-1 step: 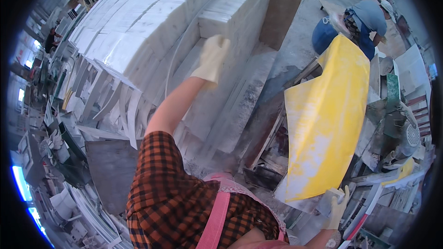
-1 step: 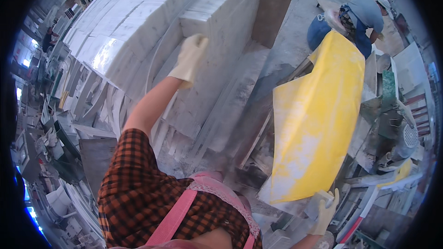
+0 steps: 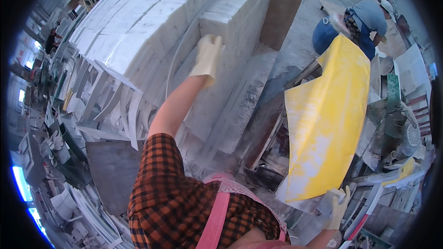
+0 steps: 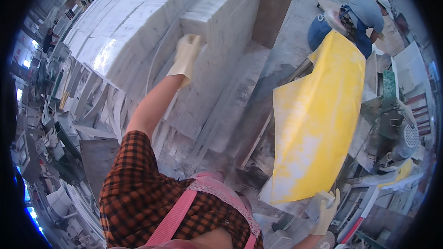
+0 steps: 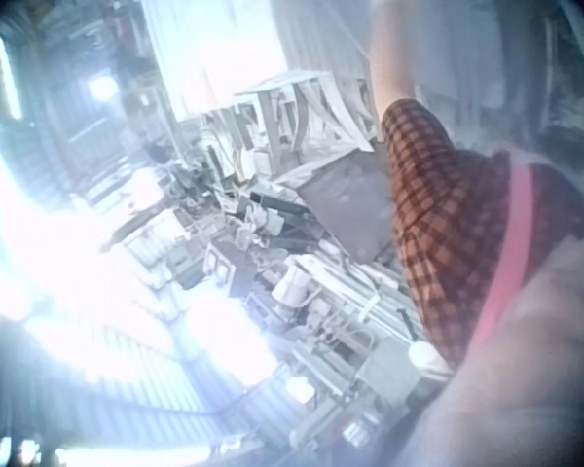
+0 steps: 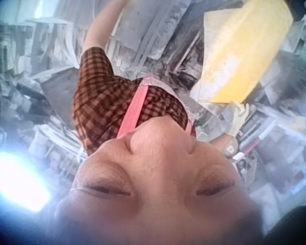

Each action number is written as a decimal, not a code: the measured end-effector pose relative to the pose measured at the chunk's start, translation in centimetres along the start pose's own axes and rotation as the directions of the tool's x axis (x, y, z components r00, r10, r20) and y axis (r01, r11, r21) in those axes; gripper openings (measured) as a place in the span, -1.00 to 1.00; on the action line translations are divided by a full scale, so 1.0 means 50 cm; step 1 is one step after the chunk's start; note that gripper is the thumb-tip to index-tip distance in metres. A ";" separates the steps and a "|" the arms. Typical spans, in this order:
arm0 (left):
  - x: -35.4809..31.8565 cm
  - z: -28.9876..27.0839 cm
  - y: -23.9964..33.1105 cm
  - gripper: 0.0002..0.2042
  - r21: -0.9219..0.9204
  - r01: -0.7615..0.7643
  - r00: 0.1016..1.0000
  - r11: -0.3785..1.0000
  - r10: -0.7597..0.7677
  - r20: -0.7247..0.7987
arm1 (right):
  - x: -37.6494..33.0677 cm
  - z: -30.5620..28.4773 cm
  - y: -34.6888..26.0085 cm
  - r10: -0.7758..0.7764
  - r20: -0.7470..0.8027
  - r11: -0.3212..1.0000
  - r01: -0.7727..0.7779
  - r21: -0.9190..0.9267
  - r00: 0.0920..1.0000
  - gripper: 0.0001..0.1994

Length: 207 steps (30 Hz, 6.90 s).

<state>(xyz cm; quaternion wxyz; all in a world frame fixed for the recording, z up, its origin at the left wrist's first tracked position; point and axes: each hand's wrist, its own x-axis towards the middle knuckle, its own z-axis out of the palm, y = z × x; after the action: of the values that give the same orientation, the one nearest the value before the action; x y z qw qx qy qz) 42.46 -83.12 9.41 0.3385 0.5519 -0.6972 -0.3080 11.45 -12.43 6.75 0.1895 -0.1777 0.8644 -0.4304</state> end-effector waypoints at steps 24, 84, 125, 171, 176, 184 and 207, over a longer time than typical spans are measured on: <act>-0.007 0.111 0.047 -0.58 0.461 -0.570 0.817 0.680 0.409 0.407 | -0.011 0.011 -0.013 -0.085 -0.014 0.996 0.084 -0.034 0.996 -0.22; -1.066 0.358 0.334 -0.26 -0.080 -0.337 0.380 0.938 0.213 0.900 | -0.023 0.061 0.060 -0.019 0.178 0.856 -0.076 0.511 0.984 -0.19; -1.000 0.411 0.360 -0.22 0.064 -0.461 0.598 0.885 0.256 0.759 | -0.462 -0.784 0.793 0.390 -0.679 0.480 -0.767 -0.427 0.622 -0.46; -1.050 0.397 0.383 -0.32 0.048 -0.200 0.686 0.979 0.105 0.720 | -0.004 -0.832 0.633 -0.252 -0.022 0.448 0.096 -0.889 0.967 -0.06; -1.053 0.392 0.385 -0.31 0.080 -0.360 0.688 0.930 0.206 0.696 | 0.023 -0.797 0.618 -0.135 0.003 0.207 0.031 -0.978 0.991 -0.41; -1.114 0.391 0.428 -0.25 0.202 -0.227 0.830 0.953 0.081 0.552 | 0.011 -0.840 0.633 -0.001 -0.271 0.588 -0.219 -0.778 0.963 -0.55; -1.080 0.294 0.412 -0.29 -0.353 0.156 0.667 0.923 0.165 0.726 | -0.032 0.004 -0.079 -0.226 0.169 0.969 0.239 -0.062 0.959 -0.43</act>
<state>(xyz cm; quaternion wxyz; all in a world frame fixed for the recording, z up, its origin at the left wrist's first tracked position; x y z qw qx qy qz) 27.71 -25.32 10.27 0.1267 0.2980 -0.7005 -0.6360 13.49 -14.03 10.12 0.1993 -0.3198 0.8362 -0.3984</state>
